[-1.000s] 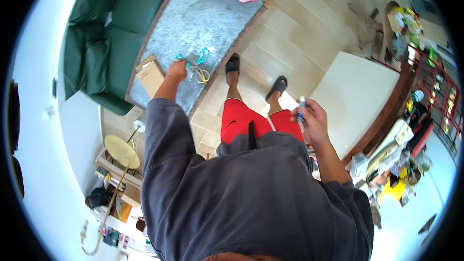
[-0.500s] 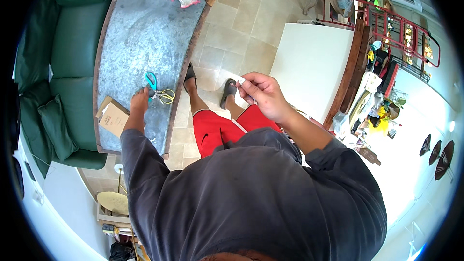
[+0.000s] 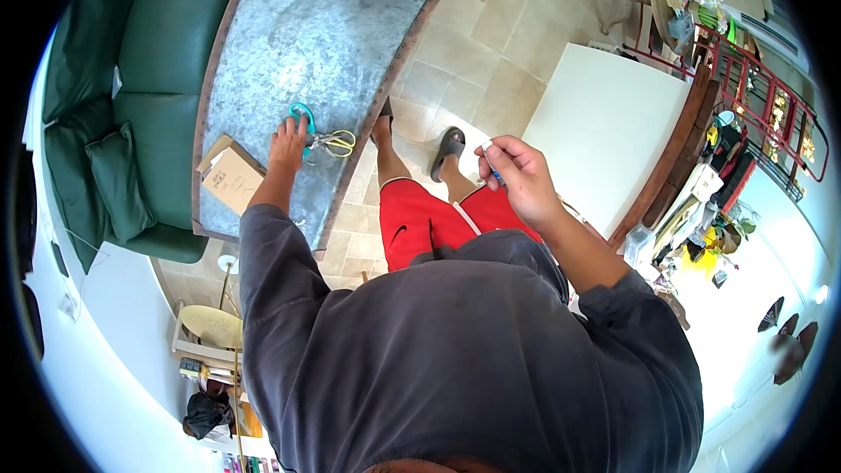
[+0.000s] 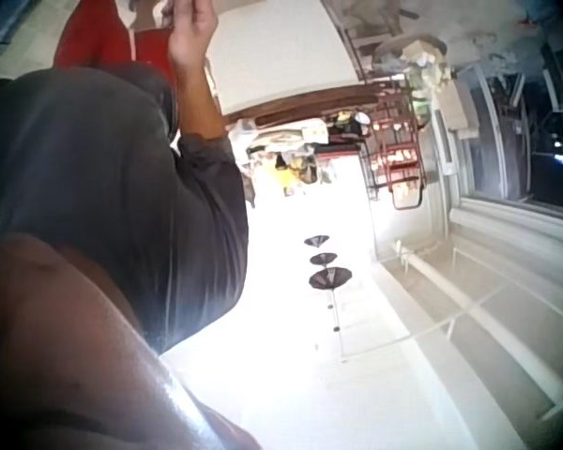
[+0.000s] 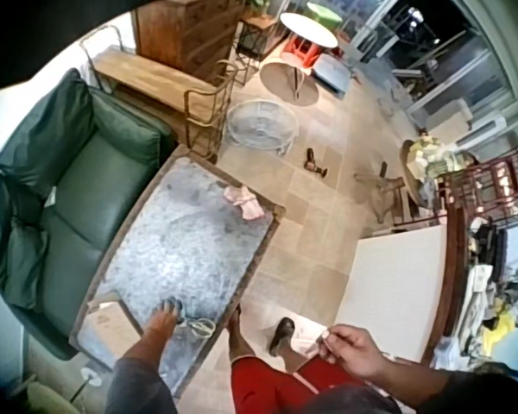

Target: The person screws an LED bulb into a gold-colored floor lamp. Then, they use scissors to open a small tube and apply a white substance to the lamp socket while another person holds the lamp frame.

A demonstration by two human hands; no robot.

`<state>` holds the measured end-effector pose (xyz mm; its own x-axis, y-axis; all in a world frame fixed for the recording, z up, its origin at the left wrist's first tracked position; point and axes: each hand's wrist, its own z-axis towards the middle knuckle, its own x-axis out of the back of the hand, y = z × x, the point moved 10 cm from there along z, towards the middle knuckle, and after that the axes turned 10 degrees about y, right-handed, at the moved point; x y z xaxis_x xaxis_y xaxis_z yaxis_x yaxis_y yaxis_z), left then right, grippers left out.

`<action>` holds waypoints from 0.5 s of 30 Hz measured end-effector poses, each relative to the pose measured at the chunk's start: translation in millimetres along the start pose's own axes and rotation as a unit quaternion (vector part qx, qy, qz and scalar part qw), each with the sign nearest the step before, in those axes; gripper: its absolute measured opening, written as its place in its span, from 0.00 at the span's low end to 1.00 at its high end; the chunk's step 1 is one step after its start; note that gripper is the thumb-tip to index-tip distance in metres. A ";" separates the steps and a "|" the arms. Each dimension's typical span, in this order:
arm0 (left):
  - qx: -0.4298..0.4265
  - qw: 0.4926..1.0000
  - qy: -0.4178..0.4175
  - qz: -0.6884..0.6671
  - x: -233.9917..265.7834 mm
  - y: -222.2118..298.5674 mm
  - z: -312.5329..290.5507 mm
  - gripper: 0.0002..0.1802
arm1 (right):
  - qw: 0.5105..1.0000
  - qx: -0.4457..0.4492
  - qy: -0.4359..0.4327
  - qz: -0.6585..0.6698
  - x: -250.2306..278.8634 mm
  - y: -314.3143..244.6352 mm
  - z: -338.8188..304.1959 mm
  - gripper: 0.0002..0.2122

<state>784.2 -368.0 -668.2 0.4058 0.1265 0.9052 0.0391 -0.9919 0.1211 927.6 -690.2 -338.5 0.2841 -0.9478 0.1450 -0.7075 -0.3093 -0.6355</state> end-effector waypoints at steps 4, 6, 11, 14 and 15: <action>-0.011 0.998 0.018 0.066 -8.9 -6.6 -6.4 0.23 | 1.000 -0.003 0.028 -0.010 6.5 2.7 0.6 0.11; -0.017 0.997 0.016 0.075 -12.0 -10.3 -14.6 0.19 | 0.999 -0.010 0.038 -0.003 8.9 6.5 1.7 0.11; -0.024 0.995 0.034 0.085 -18.5 -14.2 -36.1 0.15 | 0.998 -0.020 0.054 0.019 12.0 18.4 2.3 0.11; -0.019 0.998 0.009 0.065 -27.8 -21.2 -36.3 0.14 | 0.998 -0.011 0.050 0.023 9.5 18.5 4.6 0.11; -0.015 0.998 0.001 0.057 -29.8 -21.8 -41.1 0.14 | 0.998 -0.015 0.050 0.022 8.5 20.7 3.4 0.11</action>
<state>733.8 -349.6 -681.1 0.4044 0.0127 0.9145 -0.0354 -0.9989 0.0296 917.5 -704.4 -353.0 0.1875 -0.9629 0.1940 -0.7366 -0.2685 -0.6208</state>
